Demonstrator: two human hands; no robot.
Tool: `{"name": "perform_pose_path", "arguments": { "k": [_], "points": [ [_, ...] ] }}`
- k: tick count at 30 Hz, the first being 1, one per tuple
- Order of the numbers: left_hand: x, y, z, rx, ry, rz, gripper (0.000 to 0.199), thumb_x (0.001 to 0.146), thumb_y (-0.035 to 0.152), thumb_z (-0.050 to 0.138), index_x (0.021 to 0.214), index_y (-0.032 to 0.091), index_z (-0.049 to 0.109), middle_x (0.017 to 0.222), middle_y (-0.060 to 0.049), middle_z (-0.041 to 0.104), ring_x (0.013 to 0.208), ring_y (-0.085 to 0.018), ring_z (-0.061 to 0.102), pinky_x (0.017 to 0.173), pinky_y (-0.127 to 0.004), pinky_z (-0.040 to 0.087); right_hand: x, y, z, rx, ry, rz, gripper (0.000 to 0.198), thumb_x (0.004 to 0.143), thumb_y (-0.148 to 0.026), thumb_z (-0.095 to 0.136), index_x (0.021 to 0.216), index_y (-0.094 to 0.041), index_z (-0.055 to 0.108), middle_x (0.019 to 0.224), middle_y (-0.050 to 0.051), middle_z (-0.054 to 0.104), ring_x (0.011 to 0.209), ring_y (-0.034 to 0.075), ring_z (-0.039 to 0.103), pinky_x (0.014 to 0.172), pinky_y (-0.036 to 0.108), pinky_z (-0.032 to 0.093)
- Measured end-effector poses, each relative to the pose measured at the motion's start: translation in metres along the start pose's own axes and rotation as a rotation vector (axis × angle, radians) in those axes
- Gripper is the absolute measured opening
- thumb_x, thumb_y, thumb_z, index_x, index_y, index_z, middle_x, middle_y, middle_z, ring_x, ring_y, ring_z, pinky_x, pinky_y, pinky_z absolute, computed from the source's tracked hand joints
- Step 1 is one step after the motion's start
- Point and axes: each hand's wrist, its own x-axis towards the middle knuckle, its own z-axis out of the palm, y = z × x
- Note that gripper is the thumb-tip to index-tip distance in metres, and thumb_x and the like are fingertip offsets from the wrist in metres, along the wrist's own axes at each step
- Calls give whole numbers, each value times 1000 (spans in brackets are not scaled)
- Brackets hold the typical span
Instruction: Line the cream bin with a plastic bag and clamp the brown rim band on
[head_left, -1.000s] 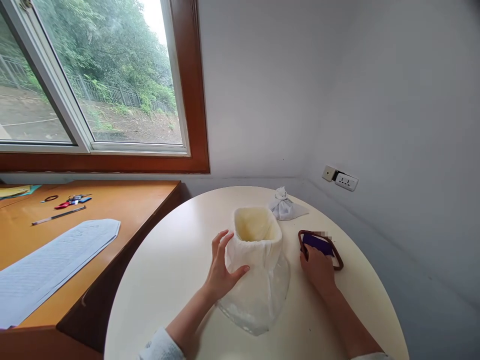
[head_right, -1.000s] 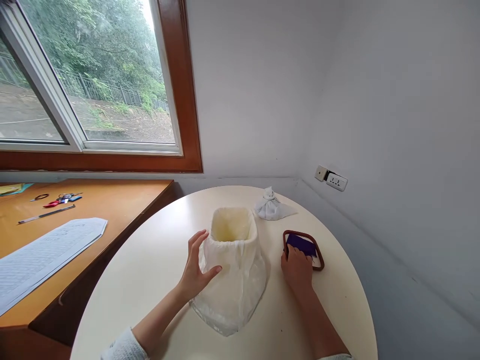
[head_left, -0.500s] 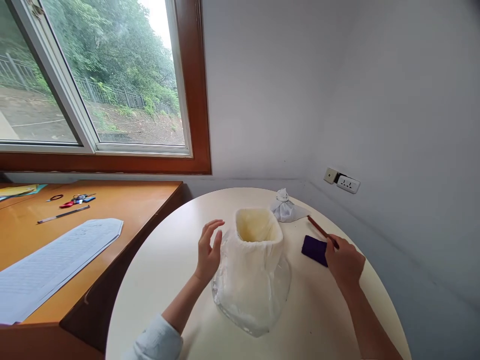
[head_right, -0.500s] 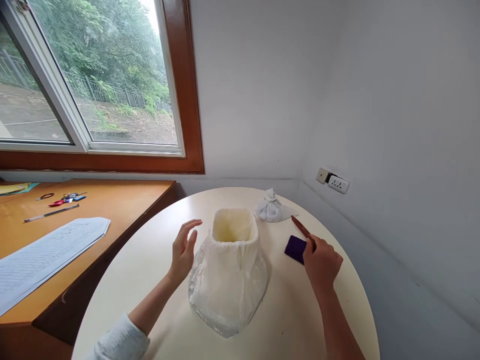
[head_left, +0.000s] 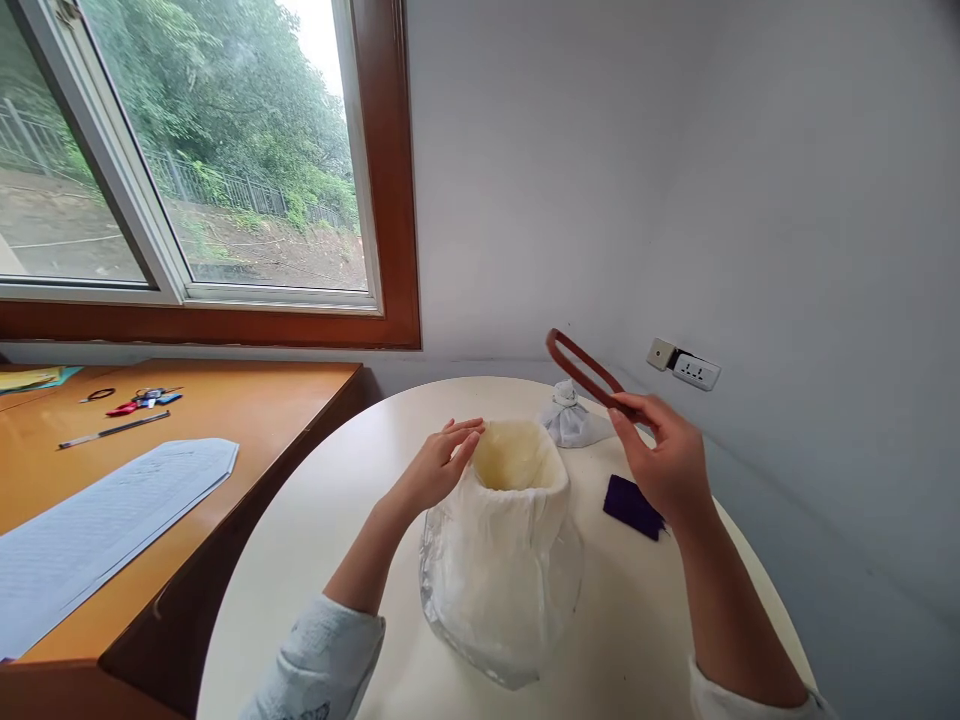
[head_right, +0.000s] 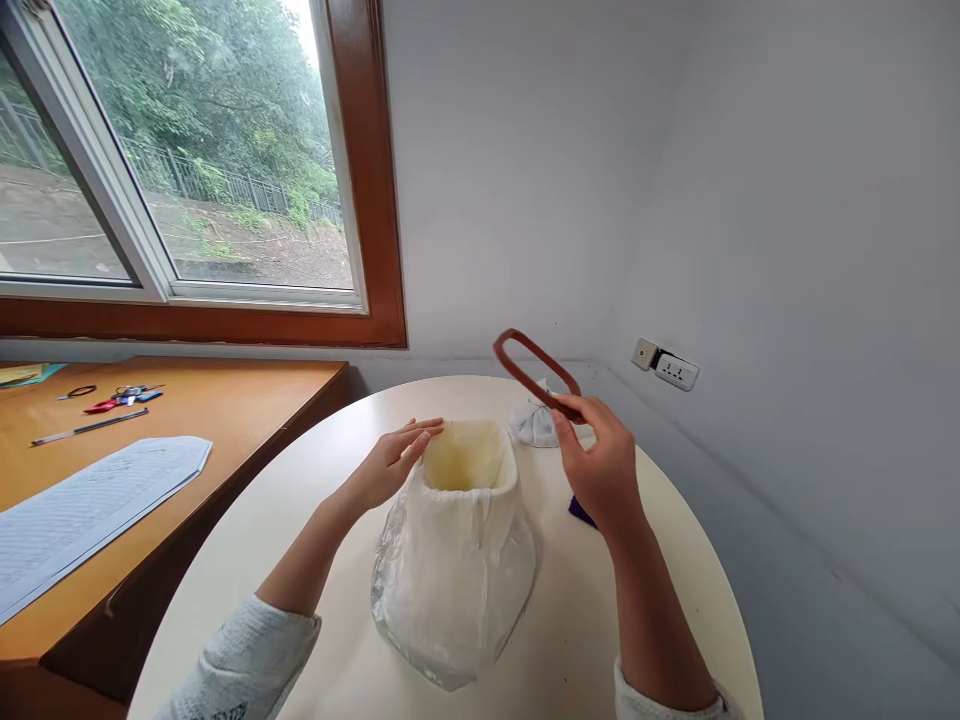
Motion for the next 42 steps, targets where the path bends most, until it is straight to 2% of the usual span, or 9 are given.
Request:
{"name": "perform_pose_path", "arguments": {
  "k": [3,5,10,14,19,25,31,37,42],
  "points": [
    [-1,4,-3,24,-6,1,46,91,45,28,120,21,55,129,-4,53,124,-20,42,110,-43,23,0,-19,5,-5,-130,-82,16,83,-27,50,93,-22,61,92,3,65,84,17,59,76,32,47],
    [-1,7,-6,22,2,-11,44,91,43,28,119,22,55,127,-4,55,121,-20,46,106,-40,31,-2,-26,7,-15,-234,-108,15,84,-24,49,94,-23,61,91,2,64,86,17,58,76,31,47],
    [-5,18,-18,31,-11,-50,36,90,41,34,110,24,59,115,-4,62,104,-19,57,85,-32,49,-4,-31,8,-114,-390,-91,16,85,-22,47,93,-23,61,88,1,63,85,17,56,73,31,46],
    [-10,28,-30,42,-39,-70,32,91,37,34,102,26,61,102,-2,66,92,-17,61,74,-29,51,-5,-31,3,-176,-373,-87,16,84,-23,48,94,-23,60,90,1,64,87,17,57,75,32,46],
    [-13,21,-36,158,61,-29,29,90,27,35,105,24,59,106,-2,64,93,-17,60,78,-31,50,-6,-33,-8,-207,-356,-91,15,85,-25,48,94,-25,60,91,0,64,86,17,57,73,31,46],
    [-12,3,-36,308,-66,59,33,89,25,36,112,30,59,122,-1,56,108,-19,54,89,-35,47,-9,-42,-17,-222,-420,-75,16,84,-27,48,95,-27,60,93,-1,65,87,18,58,72,32,46],
    [-12,5,-33,318,-85,56,35,89,29,37,119,33,54,124,-2,54,106,-19,55,89,-35,47,-9,-45,-20,-302,-419,-127,11,82,-31,51,84,-27,61,82,-4,66,82,19,58,82,40,41],
    [-11,10,-30,273,-85,34,35,88,28,36,116,26,58,111,-3,63,96,-20,59,82,-34,48,-10,-45,-18,-302,-426,-70,8,80,-28,54,83,-26,61,81,-2,67,79,19,59,74,37,44],
    [-15,22,-38,311,-96,-26,30,83,28,43,103,25,65,94,-3,70,88,-22,62,74,-32,49,-11,-46,-18,-312,-417,-60,11,79,-34,56,74,-25,58,77,-1,66,73,20,59,64,34,45]
  ]
}}
